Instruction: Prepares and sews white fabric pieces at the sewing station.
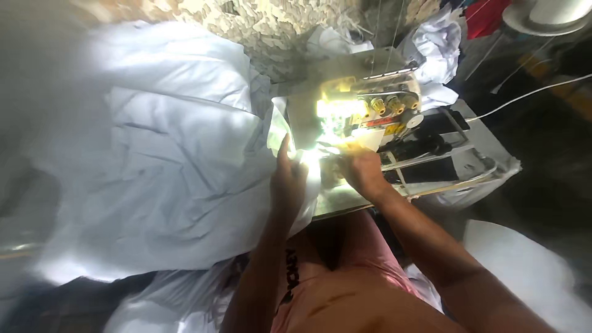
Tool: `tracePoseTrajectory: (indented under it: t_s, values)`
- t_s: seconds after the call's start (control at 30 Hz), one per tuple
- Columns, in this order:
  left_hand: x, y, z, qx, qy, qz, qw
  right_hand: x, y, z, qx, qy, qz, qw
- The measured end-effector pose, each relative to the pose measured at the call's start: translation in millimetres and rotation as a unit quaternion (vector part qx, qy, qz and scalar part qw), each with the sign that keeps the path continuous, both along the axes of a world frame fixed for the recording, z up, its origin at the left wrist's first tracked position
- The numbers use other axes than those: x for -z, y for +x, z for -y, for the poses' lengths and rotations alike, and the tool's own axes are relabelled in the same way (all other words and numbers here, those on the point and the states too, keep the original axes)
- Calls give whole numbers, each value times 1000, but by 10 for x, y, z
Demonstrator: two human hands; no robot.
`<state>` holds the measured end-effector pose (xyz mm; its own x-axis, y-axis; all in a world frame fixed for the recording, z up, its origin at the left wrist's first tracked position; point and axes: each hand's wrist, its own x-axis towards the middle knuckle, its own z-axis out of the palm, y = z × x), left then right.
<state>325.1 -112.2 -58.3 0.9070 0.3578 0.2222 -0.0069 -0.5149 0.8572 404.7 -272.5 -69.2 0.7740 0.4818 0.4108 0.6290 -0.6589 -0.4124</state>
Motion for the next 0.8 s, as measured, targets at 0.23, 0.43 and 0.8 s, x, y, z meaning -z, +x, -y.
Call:
tracePoseTrajectory:
  t_s: [0.23, 0.43, 0.8]
  values:
    - [54, -335, 176, 76, 127, 6, 989, 417, -313, 493, -10, 102, -37, 994]
    - [272, -428, 162, 153, 177, -13, 972, 626, -396, 1538, 217, 7, -95, 972]
    - [121, -595, 275, 160, 148, 21, 976, 483, -176, 1906, 289, -75, -246, 922]
